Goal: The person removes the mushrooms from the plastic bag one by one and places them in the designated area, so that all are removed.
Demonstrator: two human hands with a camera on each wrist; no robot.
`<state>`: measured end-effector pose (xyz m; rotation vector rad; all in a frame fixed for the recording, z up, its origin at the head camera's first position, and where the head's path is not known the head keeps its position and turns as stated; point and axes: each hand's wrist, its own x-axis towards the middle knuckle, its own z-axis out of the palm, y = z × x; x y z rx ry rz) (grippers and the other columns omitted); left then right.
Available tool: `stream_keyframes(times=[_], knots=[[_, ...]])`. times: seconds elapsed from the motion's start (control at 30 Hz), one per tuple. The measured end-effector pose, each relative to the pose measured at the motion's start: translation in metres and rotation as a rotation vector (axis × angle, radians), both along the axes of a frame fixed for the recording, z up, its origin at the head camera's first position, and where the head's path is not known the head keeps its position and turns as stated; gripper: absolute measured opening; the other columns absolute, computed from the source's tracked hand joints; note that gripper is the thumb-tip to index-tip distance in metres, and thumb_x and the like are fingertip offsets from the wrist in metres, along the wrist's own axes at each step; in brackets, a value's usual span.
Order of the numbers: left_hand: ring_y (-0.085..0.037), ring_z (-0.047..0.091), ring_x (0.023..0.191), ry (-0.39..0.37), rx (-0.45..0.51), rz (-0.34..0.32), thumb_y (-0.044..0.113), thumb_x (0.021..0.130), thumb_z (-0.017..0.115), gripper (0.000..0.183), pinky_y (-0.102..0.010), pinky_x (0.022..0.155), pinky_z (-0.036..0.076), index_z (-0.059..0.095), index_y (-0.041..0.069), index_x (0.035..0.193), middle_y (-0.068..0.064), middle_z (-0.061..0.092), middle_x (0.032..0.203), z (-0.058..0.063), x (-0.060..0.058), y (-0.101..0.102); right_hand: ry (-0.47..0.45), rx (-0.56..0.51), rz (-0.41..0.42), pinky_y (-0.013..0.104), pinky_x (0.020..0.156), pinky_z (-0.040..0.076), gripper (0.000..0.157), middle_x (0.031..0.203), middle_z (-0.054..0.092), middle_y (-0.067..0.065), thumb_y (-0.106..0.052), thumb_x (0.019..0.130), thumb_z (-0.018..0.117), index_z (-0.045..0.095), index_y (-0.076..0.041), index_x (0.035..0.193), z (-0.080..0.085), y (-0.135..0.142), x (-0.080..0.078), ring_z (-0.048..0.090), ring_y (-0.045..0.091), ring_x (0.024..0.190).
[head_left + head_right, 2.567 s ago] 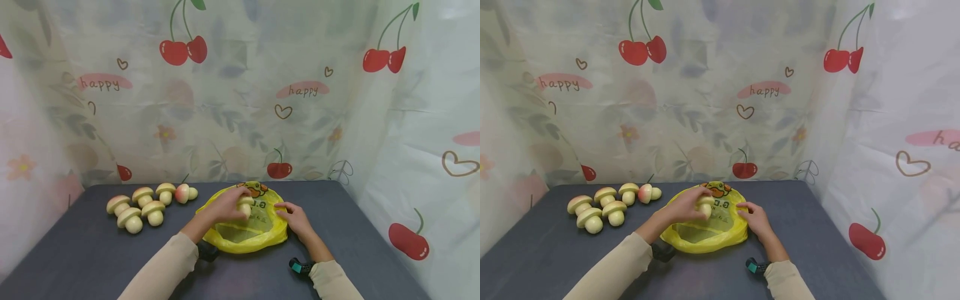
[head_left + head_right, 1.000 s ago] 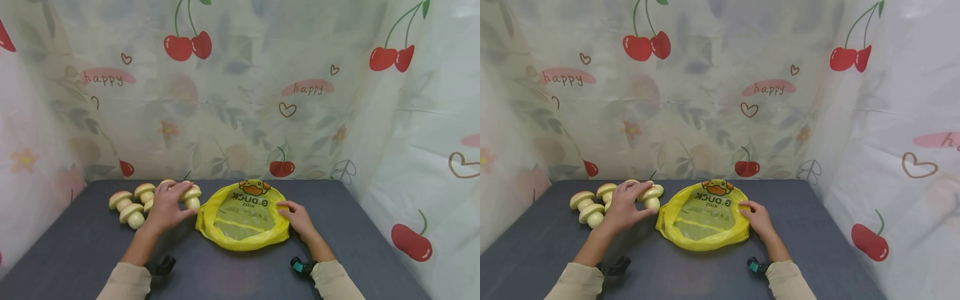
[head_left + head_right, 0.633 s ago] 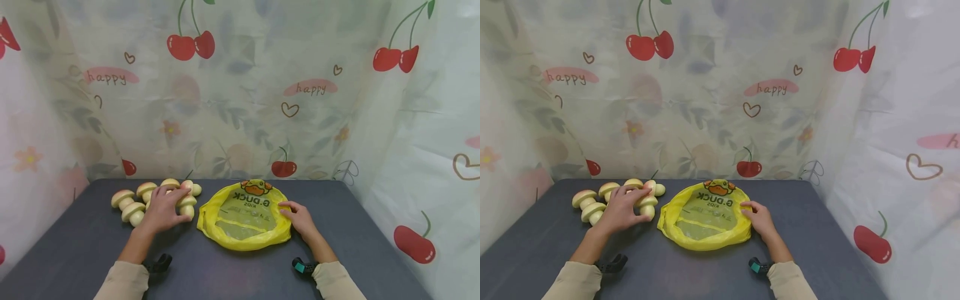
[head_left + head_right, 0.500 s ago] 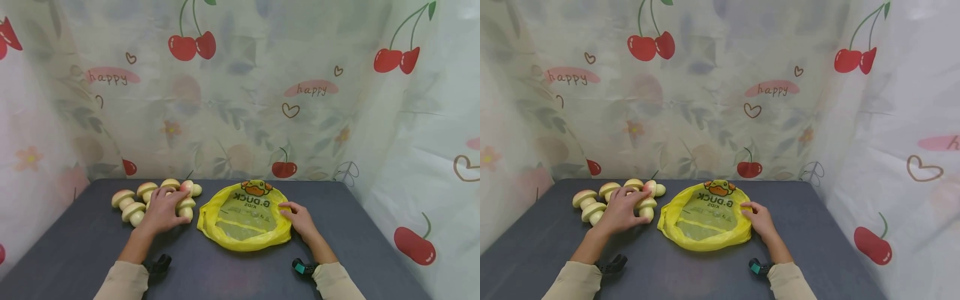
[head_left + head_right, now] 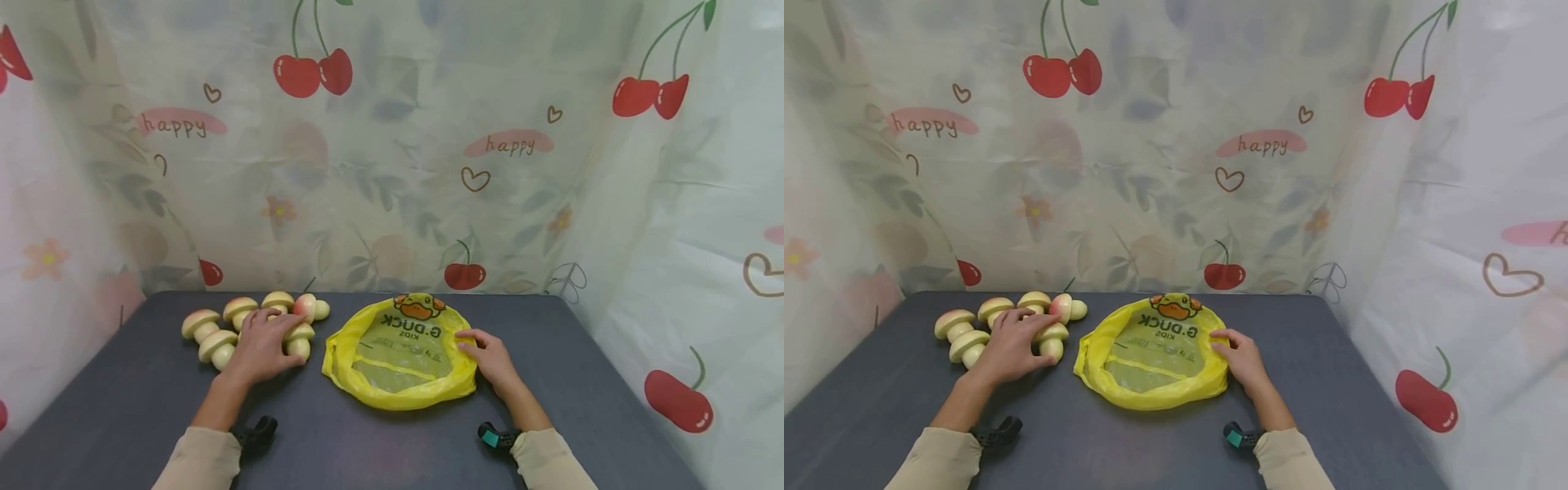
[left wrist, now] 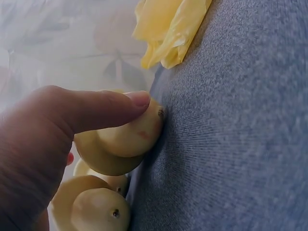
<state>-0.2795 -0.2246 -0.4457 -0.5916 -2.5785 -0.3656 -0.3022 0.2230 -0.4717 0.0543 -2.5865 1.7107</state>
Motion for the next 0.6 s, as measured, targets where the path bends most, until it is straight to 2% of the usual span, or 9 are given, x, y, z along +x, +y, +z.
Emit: stream_keyframes(times=[0.13,0.33,0.47,0.6], knots=[[-0.040,0.043,0.120,-0.004,-0.004,0.002,0.040,0.064,0.088,0.079,-0.064,0.101,0.019,0.061,0.013,0.133,-0.011,0.061,0.125,-0.002,0.001,0.001,0.001,0.000,-0.003,0.041,0.096,0.043,0.027,0.131,0.057,0.014,-0.016,0.095,0.063,0.068,-0.007,0.120,-0.001,0.004,0.003,0.050,0.029,0.117],[-0.042,0.040,0.124,-0.042,0.002,0.008,0.040,0.067,0.086,0.079,-0.065,0.102,0.018,0.058,0.013,0.136,-0.012,0.059,0.129,0.006,0.003,0.002,0.008,-0.009,0.006,0.040,0.096,0.043,0.027,0.130,0.057,0.013,-0.017,0.095,0.063,0.068,-0.007,0.121,0.000,0.005,0.001,0.050,0.028,0.117],[-0.042,0.039,0.125,-0.050,0.012,-0.002,0.040,0.067,0.086,0.079,-0.064,0.103,0.017,0.058,0.012,0.136,-0.012,0.058,0.131,0.007,0.003,0.001,0.002,-0.002,-0.002,0.042,0.099,0.041,0.028,0.133,0.056,0.013,-0.018,0.095,0.064,0.067,-0.008,0.121,0.000,0.005,0.000,0.048,0.028,0.120],[-0.042,0.040,0.124,-0.039,0.083,-0.012,0.040,0.067,0.087,0.080,-0.065,0.100,0.020,0.058,0.009,0.135,-0.014,0.057,0.131,0.011,0.004,-0.003,-0.009,0.004,0.048,0.042,0.097,0.041,0.033,0.138,0.051,0.015,-0.019,0.096,0.062,0.064,-0.008,0.127,0.006,0.007,0.001,0.047,0.030,0.121]])
